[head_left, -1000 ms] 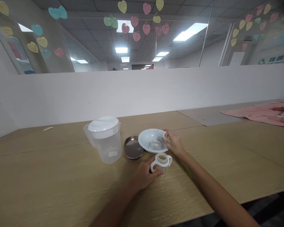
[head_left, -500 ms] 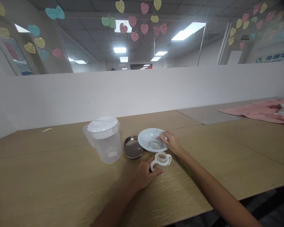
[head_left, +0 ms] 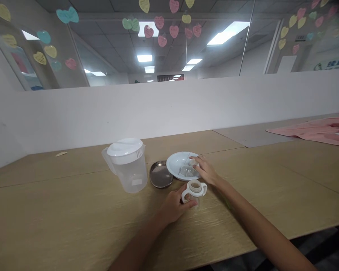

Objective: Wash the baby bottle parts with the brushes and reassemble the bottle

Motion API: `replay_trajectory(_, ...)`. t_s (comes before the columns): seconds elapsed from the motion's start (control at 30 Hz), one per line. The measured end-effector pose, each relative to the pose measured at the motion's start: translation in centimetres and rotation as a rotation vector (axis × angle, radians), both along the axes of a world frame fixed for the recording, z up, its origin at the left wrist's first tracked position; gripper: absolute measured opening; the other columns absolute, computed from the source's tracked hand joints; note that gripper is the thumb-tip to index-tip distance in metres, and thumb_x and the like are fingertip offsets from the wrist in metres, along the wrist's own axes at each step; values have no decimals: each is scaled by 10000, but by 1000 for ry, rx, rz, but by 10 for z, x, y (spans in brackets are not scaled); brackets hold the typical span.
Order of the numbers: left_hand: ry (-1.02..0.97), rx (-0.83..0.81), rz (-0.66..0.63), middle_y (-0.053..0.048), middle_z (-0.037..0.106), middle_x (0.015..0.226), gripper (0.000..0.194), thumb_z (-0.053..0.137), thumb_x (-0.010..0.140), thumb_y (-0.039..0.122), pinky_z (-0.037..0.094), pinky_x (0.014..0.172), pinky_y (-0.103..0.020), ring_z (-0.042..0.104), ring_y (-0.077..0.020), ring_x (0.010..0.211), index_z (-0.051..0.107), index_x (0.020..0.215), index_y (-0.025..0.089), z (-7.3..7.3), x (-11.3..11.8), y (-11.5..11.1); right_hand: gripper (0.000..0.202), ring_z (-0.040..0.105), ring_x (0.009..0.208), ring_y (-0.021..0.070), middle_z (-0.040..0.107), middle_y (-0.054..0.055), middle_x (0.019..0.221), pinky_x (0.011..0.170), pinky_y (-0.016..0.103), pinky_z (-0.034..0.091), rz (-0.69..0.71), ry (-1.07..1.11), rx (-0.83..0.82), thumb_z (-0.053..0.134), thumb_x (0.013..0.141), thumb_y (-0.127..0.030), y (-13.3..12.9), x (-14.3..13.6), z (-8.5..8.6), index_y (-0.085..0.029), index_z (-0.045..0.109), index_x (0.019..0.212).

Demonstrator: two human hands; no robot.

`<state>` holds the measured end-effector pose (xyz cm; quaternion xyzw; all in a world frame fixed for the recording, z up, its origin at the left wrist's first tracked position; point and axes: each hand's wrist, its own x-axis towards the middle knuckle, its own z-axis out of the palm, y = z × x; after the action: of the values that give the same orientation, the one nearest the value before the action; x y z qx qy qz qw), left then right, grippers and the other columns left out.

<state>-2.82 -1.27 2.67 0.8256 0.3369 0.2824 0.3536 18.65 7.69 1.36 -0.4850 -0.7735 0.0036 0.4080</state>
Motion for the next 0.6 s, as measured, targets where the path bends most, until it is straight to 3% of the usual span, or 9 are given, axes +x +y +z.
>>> replay_trajectory(0.1,1,7,5,-7,675,878,581,589,800,420,448,723,-269,557,-154,726,465,1324,205,-2,0,0,343,554,942,235,611,108,1022,839,376,429,-99,16,-14,407,865,-330,4,1,-5,-148,538,1124)
replay_trajectory(0.27,5,7,20,-8,680,884,540,591,799,424,441,727,-271,560,-160,736,503,1283,201,-5,1,2,287,539,933,245,617,96,965,843,356,412,-192,-63,86,469,860,-369,10,4,-7,-182,597,1035)
replay_trajectory(0.37,2,16,21,-4,678,899,540,592,798,420,438,738,-273,559,-161,750,499,1285,207,-4,1,1,279,530,910,254,606,111,934,852,367,397,-316,-123,104,490,845,-336,11,5,-8,-179,623,1032)
replay_trajectory(0.5,18,15,16,8,669,871,540,579,807,443,438,715,-271,549,-159,723,497,1289,213,0,0,-1,384,517,958,270,595,123,1004,874,381,392,-368,-91,61,482,805,-303,13,8,-14,-143,523,1152)
replay_trajectory(0.6,33,32,-13,-13,671,920,527,559,819,461,448,747,-284,566,-172,758,507,1276,203,3,-1,-3,393,515,991,274,578,154,1058,874,377,399,-359,-14,4,431,791,-273,15,11,-17,-92,474,1137)
